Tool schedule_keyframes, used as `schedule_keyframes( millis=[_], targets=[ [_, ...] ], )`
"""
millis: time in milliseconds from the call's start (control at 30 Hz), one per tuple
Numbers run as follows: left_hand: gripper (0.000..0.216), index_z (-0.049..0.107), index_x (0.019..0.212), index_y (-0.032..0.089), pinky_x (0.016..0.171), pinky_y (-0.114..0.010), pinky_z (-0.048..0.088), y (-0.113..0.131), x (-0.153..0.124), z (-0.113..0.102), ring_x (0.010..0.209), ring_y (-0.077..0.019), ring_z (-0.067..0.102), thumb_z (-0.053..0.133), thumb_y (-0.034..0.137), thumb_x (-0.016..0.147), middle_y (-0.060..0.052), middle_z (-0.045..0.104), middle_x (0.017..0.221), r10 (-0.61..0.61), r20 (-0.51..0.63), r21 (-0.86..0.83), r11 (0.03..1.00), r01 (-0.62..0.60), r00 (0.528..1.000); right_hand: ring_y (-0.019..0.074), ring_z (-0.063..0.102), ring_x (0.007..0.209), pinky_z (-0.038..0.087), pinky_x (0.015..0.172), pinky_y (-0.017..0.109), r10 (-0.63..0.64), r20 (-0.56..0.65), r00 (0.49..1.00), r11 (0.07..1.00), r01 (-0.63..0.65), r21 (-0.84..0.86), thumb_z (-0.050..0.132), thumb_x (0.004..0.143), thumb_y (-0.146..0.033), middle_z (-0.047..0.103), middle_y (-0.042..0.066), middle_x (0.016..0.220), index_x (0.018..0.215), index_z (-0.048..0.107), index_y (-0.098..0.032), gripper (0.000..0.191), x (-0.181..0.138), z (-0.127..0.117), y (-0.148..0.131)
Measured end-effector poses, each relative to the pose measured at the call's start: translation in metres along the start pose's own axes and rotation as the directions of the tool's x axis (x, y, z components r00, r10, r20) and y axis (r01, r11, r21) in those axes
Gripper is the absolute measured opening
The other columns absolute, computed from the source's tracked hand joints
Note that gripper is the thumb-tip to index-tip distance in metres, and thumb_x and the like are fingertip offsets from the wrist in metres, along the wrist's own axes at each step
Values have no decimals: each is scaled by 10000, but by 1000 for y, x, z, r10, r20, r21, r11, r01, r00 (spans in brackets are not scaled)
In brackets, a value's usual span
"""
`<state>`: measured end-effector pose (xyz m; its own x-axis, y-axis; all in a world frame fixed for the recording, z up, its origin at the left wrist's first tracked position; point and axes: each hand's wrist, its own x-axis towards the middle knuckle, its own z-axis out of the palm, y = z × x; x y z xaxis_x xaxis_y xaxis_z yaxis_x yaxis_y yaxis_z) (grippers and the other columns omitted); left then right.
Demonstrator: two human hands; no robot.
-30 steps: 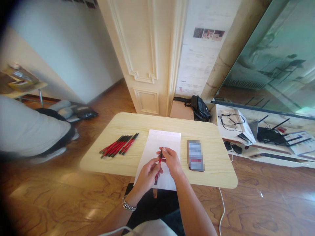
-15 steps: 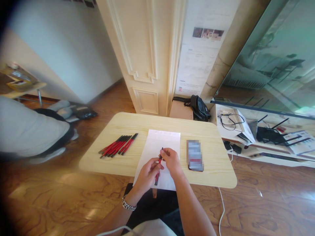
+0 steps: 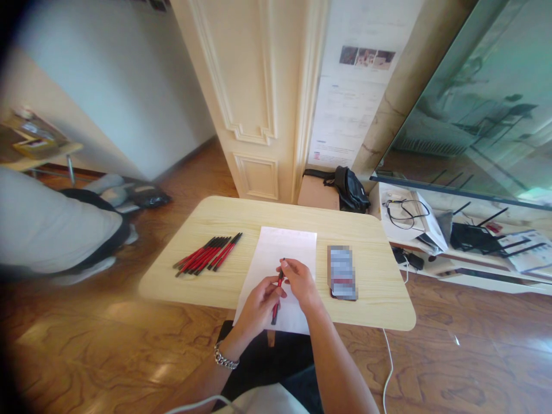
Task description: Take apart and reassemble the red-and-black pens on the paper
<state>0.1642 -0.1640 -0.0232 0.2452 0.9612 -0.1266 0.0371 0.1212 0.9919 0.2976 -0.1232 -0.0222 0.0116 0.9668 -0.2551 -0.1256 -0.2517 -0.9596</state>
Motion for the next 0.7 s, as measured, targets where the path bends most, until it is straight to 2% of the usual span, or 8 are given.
schedule_keyframes(
  millis=[100, 200, 267, 400, 467, 700],
  targets=[
    [309, 520, 1114, 189, 494, -212, 406, -2, 0, 0, 578, -112, 552, 476, 393, 886, -34, 638, 814, 0, 1, -6, 1000, 0, 1000, 163, 600, 693, 446, 629, 279, -31, -45, 999, 997, 28, -74, 683, 707, -449, 665, 39, 748, 919, 643, -170, 352, 1, -1, 1],
    [323, 515, 1135, 189, 484, -212, 396, -4, 0, -1, 568, -109, 543, 478, 393, 887, -30, 634, 814, -1, -4, 4, 1000, 1, 1000, 170, 617, 765, 454, 670, 288, -7, 55, 998, 1000, 8, -29, 597, 779, -454, 684, 58, 846, 979, 646, -179, 344, 1, -2, 1],
    [336, 511, 1161, 194, 486, -213, 394, -5, 0, -1, 565, -108, 540, 474, 389, 890, -27, 633, 811, -1, -4, 13, 1000, 1, 1000, 179, 621, 808, 455, 673, 290, 4, 79, 997, 999, -1, -37, 566, 799, -460, 686, 68, 915, 1039, 639, -190, 369, 1, -2, 0],
    [352, 506, 1194, 200, 487, -215, 391, -5, 0, -2, 556, -107, 536, 467, 380, 894, -26, 641, 811, -9, -2, 21, 1000, 9, 1000, 171, 609, 730, 438, 635, 277, -59, -10, 998, 991, 57, -122, 665, 722, -406, 680, 53, 807, 942, 655, -161, 329, 1, 0, 0],
    [340, 516, 1175, 195, 497, -218, 397, -5, 0, -2, 559, -108, 539, 473, 376, 891, -27, 647, 811, -7, -4, 26, 1000, 7, 1000, 172, 611, 723, 434, 637, 278, -54, -15, 998, 991, 52, -122, 664, 720, -388, 680, 53, 785, 916, 657, -154, 306, 2, 0, -2],
    [331, 512, 1160, 192, 465, -210, 392, -2, -1, -4, 530, -102, 520, 451, 381, 895, -20, 634, 788, -18, -5, 22, 1000, 19, 1000, 183, 628, 828, 432, 694, 292, 8, 88, 996, 999, -3, -54, 589, 783, -392, 703, 83, 947, 1053, 649, -187, 344, 2, -4, -10]
  ],
)
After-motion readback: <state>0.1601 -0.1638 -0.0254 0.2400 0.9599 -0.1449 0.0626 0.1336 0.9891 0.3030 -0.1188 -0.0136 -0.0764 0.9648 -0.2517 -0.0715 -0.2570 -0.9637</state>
